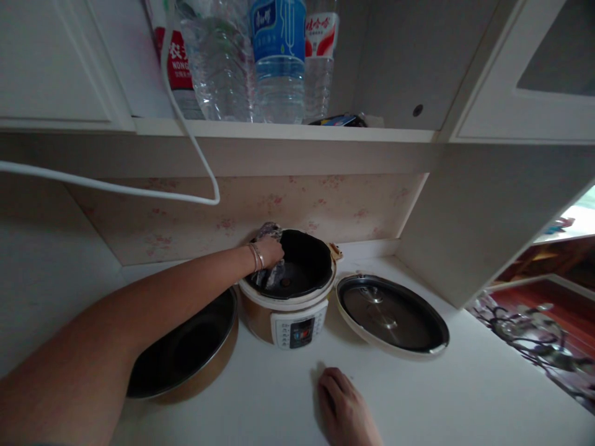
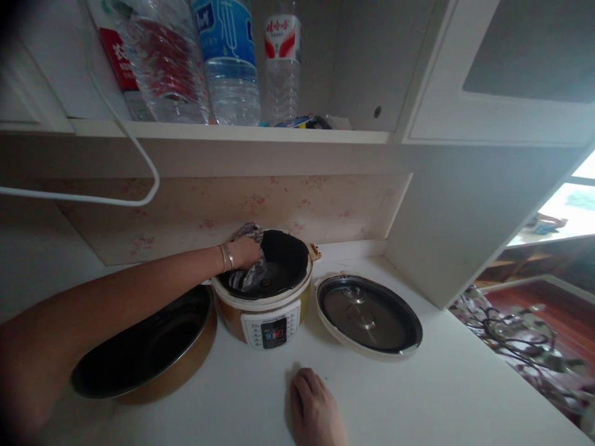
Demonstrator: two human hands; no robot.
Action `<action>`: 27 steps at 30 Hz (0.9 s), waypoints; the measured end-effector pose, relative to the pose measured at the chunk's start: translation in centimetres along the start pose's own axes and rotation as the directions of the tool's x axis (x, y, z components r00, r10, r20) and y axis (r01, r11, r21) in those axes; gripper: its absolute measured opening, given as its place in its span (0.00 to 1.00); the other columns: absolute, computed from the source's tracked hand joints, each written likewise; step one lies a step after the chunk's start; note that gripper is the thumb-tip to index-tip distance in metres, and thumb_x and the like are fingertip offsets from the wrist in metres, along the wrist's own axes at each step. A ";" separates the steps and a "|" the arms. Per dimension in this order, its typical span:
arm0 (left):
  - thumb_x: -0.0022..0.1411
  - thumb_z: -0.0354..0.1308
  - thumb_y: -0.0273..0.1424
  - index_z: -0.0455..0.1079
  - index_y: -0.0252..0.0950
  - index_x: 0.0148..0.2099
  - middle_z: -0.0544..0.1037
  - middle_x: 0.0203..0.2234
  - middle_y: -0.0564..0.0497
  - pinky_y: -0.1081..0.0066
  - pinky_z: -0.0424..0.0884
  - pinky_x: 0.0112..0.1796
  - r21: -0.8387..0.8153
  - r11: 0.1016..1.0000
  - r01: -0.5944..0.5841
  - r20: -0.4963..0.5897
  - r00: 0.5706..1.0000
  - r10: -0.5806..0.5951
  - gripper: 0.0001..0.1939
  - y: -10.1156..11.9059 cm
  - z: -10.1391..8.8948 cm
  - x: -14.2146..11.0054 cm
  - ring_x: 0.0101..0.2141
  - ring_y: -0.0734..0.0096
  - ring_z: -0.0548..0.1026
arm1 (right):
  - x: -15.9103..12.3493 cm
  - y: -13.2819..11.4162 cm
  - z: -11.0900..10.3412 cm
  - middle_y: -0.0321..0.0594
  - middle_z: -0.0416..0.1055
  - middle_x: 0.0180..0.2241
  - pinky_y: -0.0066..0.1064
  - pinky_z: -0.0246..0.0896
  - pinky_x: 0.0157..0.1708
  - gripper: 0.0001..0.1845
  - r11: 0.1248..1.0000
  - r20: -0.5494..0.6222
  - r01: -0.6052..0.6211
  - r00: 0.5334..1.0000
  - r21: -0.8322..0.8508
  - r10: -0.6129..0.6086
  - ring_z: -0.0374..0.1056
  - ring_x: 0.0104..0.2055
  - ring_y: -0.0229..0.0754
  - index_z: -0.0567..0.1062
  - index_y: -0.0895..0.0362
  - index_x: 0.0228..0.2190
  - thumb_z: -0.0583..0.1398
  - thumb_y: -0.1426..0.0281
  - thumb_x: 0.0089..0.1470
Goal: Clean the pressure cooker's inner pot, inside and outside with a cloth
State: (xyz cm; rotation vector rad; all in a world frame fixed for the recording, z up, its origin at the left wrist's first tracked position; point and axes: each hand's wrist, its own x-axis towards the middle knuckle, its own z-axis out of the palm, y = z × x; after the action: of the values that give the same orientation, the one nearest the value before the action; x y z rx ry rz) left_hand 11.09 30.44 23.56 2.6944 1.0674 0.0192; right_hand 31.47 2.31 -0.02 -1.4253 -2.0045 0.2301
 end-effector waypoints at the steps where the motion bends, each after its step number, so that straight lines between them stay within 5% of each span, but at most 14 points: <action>1: 0.47 0.67 0.24 0.77 0.37 0.29 0.80 0.25 0.43 0.66 0.71 0.43 -0.026 0.999 0.041 0.033 0.999 -0.040 0.04 0.1 -0.1 -0.3 0.41 0.54 0.78 | 0.0 -0.1 0.0 0.40 0.74 0.40 0.28 0.69 0.41 0.08 1.000 0.000 0.000 1.000 -0.003 0.000 0.73 0.39 0.40 0.73 0.52 0.38 0.54 0.74 0.64; 7: 0.42 0.72 0.29 0.78 0.40 0.33 0.78 0.20 0.51 0.66 0.75 0.30 -0.289 0.933 0.213 0.249 0.958 -0.141 0.11 2.8 -1.1 -1.4 0.28 0.60 0.78 | 0.1 -0.3 -0.1 0.41 0.74 0.39 0.29 0.68 0.39 0.09 0.999 0.022 -0.029 0.999 -0.033 0.029 0.73 0.39 0.41 0.74 0.53 0.36 0.54 0.72 0.65; 9: 0.47 0.70 0.29 0.78 0.37 0.34 0.78 0.21 0.50 0.68 0.75 0.29 -0.495 0.828 0.264 0.255 0.955 -0.153 0.09 4.7 -0.8 -1.0 0.26 0.63 0.77 | 0.1 -0.4 -0.2 0.41 0.74 0.39 0.30 0.67 0.40 0.09 0.998 0.044 -0.049 0.998 -0.024 0.050 0.73 0.39 0.41 0.74 0.53 0.36 0.53 0.71 0.65; 13: 0.55 0.61 0.25 0.76 0.34 0.42 0.80 0.27 0.48 0.72 0.74 0.32 -0.832 0.526 0.177 0.055 0.969 -0.240 0.10 8.4 0.8 0.5 0.28 0.68 0.77 | 0.1 -0.8 -0.5 0.41 0.74 0.41 0.31 0.66 0.43 0.11 0.995 0.076 -0.100 0.992 -0.003 0.100 0.73 0.41 0.42 0.74 0.53 0.37 0.52 0.70 0.67; 20: 0.55 0.60 0.22 0.74 0.34 0.48 0.81 0.37 0.47 0.71 0.72 0.37 -0.878 0.479 0.009 -0.160 0.937 -0.309 0.17 10.2 1.3 -1.4 0.34 0.68 0.77 | 0.3 -1.6 -1.1 0.43 0.74 0.42 0.32 0.66 0.44 0.13 0.990 0.111 -0.138 0.984 -0.035 0.141 0.72 0.43 0.43 0.75 0.54 0.37 0.51 0.70 0.66; 27: 0.58 0.60 0.26 0.73 0.37 0.51 0.81 0.43 0.46 0.67 0.73 0.44 -0.950 0.249 -0.191 -0.283 0.864 -0.417 0.17 13.5 -1.2 -6.0 0.40 0.64 0.79 | -0.1 -1.9 -0.9 0.46 0.75 0.42 0.34 0.66 0.45 0.14 0.990 0.092 -0.097 0.990 -0.101 0.107 0.72 0.43 0.46 0.76 0.55 0.38 0.51 0.70 0.66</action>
State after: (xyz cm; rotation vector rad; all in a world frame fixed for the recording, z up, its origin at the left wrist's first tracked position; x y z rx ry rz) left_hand 15.64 17.15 28.25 1.3865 0.8717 1.0574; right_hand 30.54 1.30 1.61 -1.6076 -2.0465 0.2546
